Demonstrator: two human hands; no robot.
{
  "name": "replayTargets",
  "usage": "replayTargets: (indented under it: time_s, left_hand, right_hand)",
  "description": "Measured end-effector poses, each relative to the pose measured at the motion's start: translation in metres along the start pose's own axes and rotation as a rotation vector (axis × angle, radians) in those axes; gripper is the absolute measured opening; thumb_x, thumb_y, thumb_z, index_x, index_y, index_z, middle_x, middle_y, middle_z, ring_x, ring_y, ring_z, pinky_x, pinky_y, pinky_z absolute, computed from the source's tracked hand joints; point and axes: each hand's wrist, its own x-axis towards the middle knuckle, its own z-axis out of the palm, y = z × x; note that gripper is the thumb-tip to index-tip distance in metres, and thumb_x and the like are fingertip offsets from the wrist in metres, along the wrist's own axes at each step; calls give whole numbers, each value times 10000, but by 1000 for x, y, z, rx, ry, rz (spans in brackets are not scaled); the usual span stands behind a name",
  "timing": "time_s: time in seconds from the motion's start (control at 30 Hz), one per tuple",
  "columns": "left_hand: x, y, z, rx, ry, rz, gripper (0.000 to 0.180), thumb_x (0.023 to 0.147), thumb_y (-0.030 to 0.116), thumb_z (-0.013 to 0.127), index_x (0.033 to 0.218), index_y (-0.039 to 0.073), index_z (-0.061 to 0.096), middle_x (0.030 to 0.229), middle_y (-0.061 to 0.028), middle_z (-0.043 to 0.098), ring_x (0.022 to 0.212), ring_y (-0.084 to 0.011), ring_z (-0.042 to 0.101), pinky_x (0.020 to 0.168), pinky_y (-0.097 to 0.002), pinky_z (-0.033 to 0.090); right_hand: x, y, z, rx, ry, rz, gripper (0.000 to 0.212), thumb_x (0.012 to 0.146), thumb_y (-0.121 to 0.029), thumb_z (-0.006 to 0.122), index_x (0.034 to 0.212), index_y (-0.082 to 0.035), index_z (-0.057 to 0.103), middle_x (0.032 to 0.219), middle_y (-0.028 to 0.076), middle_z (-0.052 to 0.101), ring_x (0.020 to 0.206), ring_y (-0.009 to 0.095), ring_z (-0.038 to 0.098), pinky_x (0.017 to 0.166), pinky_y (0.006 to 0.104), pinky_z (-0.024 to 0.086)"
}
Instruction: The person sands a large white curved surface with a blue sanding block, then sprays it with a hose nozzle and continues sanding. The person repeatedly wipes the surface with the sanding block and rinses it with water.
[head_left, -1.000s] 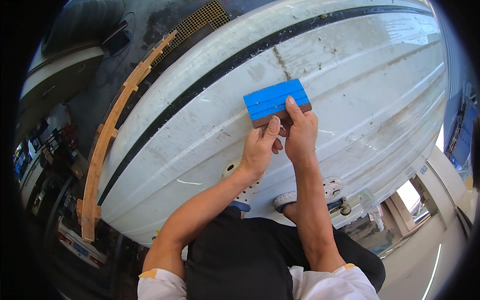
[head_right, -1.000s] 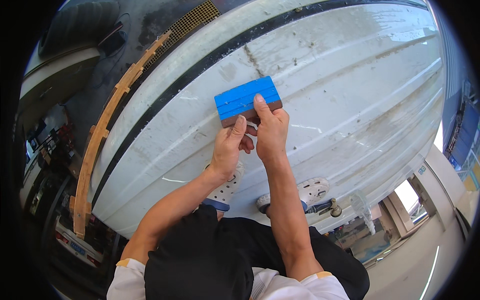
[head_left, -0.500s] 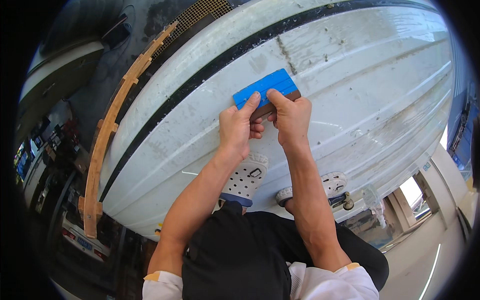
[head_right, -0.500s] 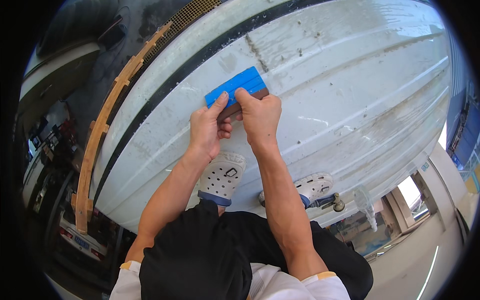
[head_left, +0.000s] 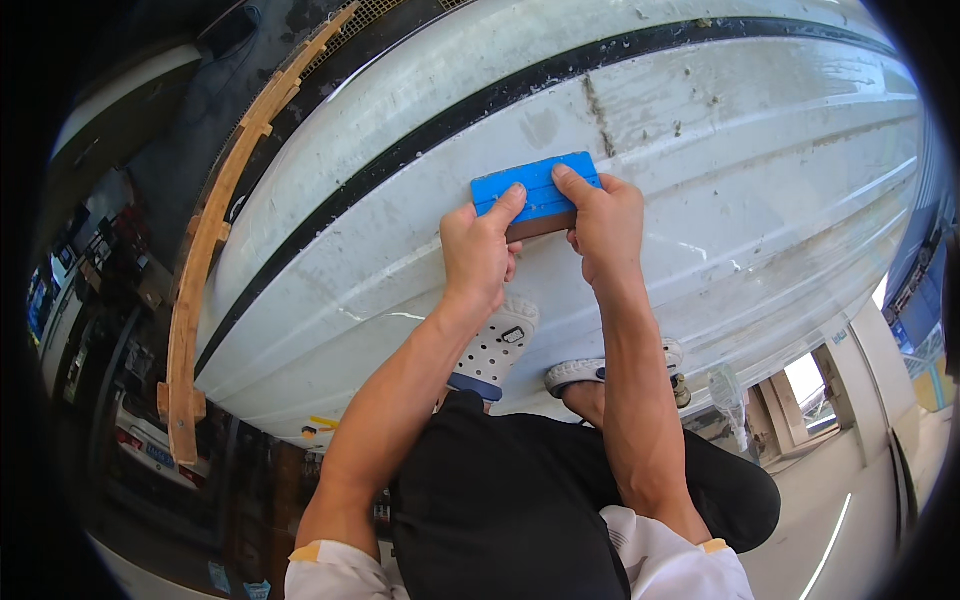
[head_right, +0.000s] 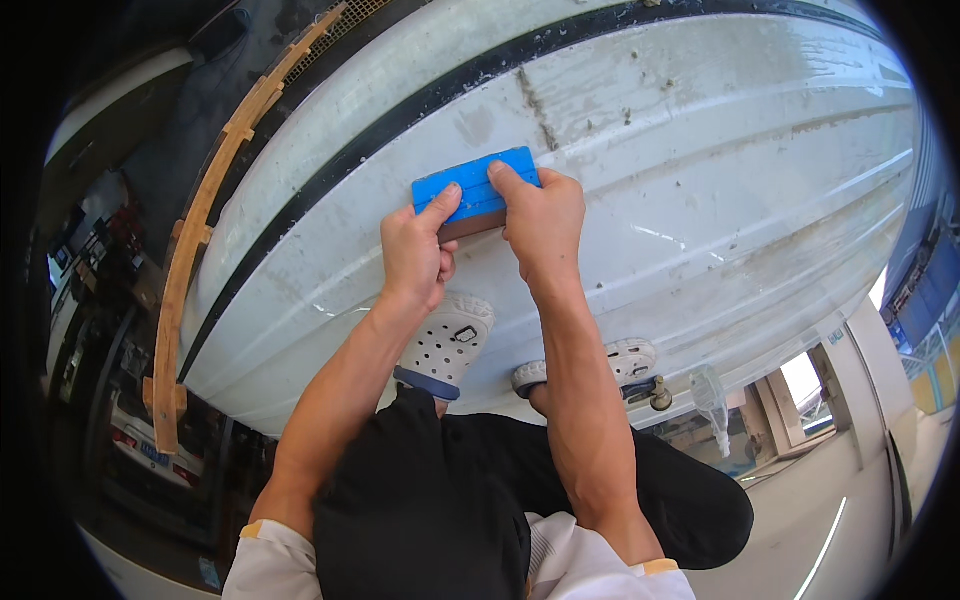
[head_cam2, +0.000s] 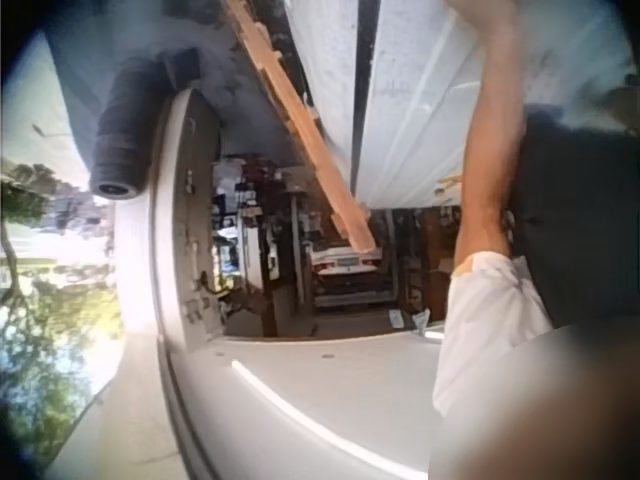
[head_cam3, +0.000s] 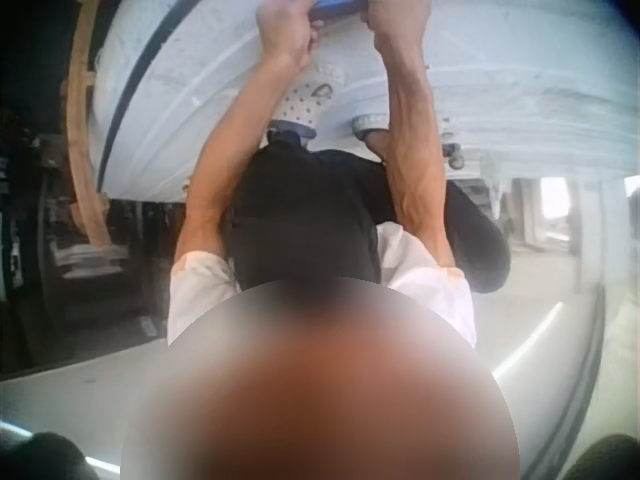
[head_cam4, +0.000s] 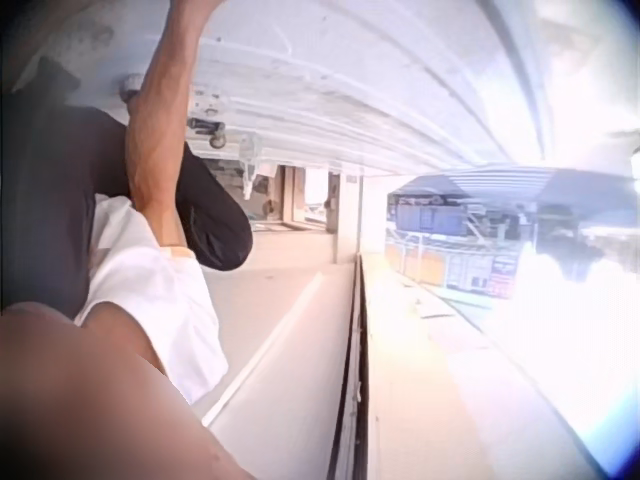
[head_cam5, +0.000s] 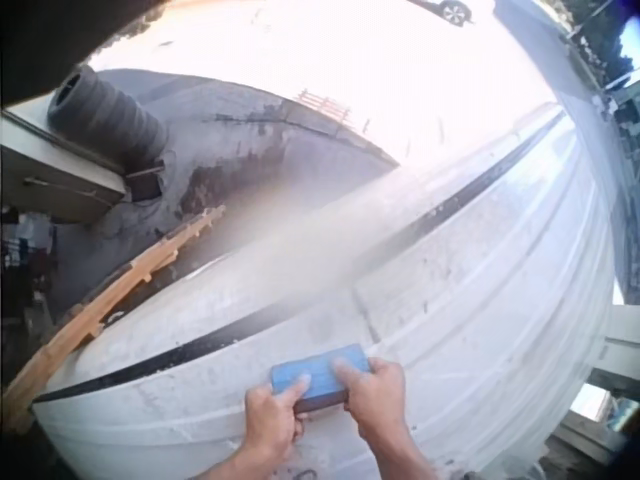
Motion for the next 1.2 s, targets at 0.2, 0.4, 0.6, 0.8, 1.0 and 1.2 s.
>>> replayTargets:
  time_s: [0.2,0.4,0.6,0.8,1.0,1.2]
  left_hand:
    - [3,8,3,-24,-11,-40,347,942,318,805,818,86,579,709,-21,548,473,-82,430,359,-225,271]
    - [12,18,5,-86,23,-46,333,931,297,791,890,9,628,716,-77,555,519,-153,492,360,-295,299]
    - [17,18,1,-96,3,-82,330,926,277,797,856,22,601,694,-66,531,478,-141,454,352,-287,274]
    - [16,33,15,-156,39,-51,309,922,270,809,818,84,586,677,-32,510,452,-93,387,382,-261,240]
    - [27,57,8,-82,64,-34,327,927,281,790,829,41,590,715,-61,535,549,-168,520,380,-320,323]
    - [21,41,4,-47,44,66,346,926,310,797,838,30,614,713,-68,563,540,-182,535,378,-328,334]
  right_hand:
    - [7,-11,5,-89,63,21,362,854,-186,772,636,36,587,620,57,572,575,146,449,502,400,334]
    - [16,-27,17,-149,96,-14,361,818,-178,771,621,33,553,622,78,569,582,167,461,516,425,365]
    - [12,-34,19,-152,112,32,336,807,-147,762,623,43,555,632,89,577,594,172,474,528,436,376]
    - [24,-45,23,-158,111,-23,316,800,-151,772,634,26,571,638,75,563,586,178,467,513,434,356]
    - [31,-54,43,-174,70,-120,339,831,-187,774,650,36,594,625,72,575,581,172,473,528,422,375]
    - [26,-42,39,-186,80,-106,373,844,-202,789,640,39,590,613,70,582,587,162,478,536,414,384]
